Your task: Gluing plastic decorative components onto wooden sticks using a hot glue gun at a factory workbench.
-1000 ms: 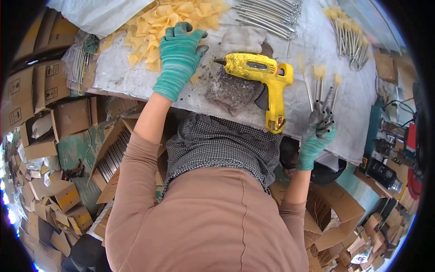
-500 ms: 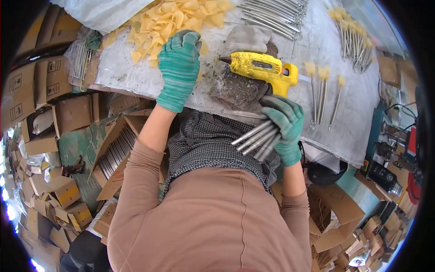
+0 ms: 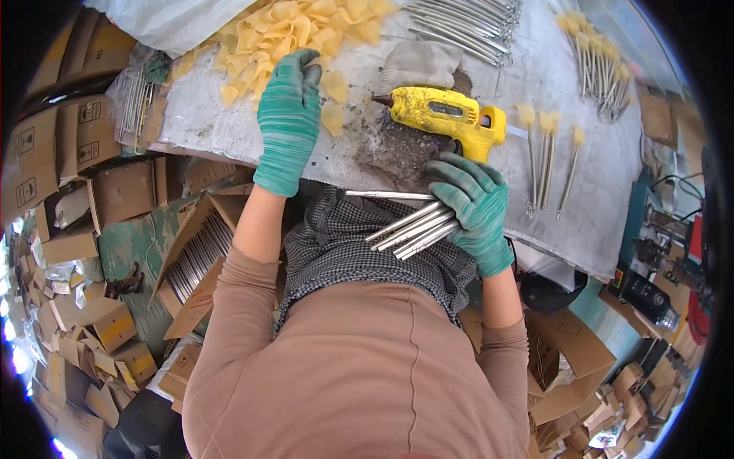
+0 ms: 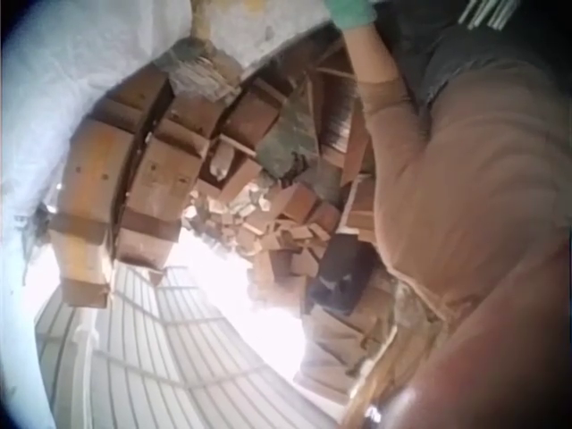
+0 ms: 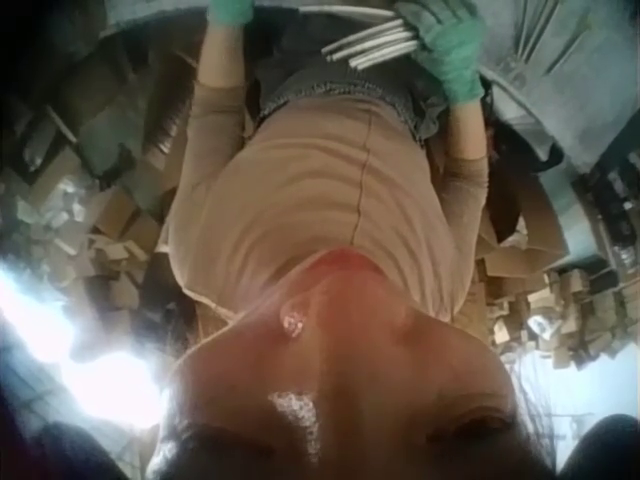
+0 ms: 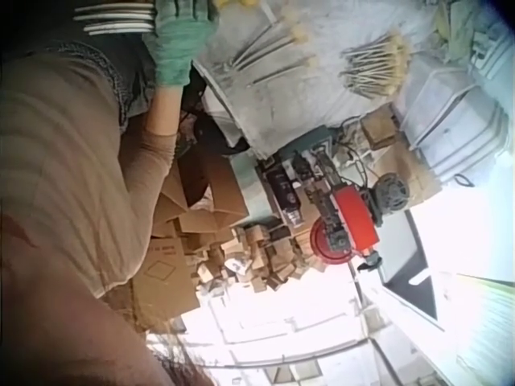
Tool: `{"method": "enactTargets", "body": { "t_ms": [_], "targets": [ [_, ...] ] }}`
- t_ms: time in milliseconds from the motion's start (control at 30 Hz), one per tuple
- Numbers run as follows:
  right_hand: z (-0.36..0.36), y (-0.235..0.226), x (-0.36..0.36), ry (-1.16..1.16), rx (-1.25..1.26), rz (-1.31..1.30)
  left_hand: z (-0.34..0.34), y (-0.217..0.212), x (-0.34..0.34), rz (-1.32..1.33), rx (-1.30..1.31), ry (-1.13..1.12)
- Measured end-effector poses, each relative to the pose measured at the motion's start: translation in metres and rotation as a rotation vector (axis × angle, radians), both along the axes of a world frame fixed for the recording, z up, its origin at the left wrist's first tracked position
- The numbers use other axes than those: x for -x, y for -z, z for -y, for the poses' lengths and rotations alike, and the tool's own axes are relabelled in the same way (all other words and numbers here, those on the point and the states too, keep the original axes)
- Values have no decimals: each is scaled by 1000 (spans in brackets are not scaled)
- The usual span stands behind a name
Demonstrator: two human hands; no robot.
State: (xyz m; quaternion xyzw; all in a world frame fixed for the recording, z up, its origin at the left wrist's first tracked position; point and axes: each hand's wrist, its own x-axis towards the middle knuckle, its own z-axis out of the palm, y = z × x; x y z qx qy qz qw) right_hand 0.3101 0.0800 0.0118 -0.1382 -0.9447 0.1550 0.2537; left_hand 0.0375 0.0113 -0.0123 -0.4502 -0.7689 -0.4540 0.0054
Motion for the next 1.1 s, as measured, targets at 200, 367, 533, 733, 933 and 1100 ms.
{"method": "enactTargets", "body": {
  "t_ms": [200, 367, 533, 733, 933, 1100],
  "targets": [
    [-7, -3, -4, -72, 26, 4, 19, -24, -28, 988, -73, 179],
    [-7, -2, -4, -94, 69, 14, 20, -22, -34, 1029, -46, 172],
    [-7, -2, -4, -97, 57, -4, 17, -23, -37, 1071, -27, 173],
    [-7, 1, -6, -81, 38, 11, 13, -27, -41, 1055, -16, 200],
    [-5, 4, -6, -74, 67, 7, 12, -26, -38, 1019, -15, 221],
    [-5, 3, -5, -59, 50, -8, 11, -27, -36, 1004, -5, 224]
  ]
}}
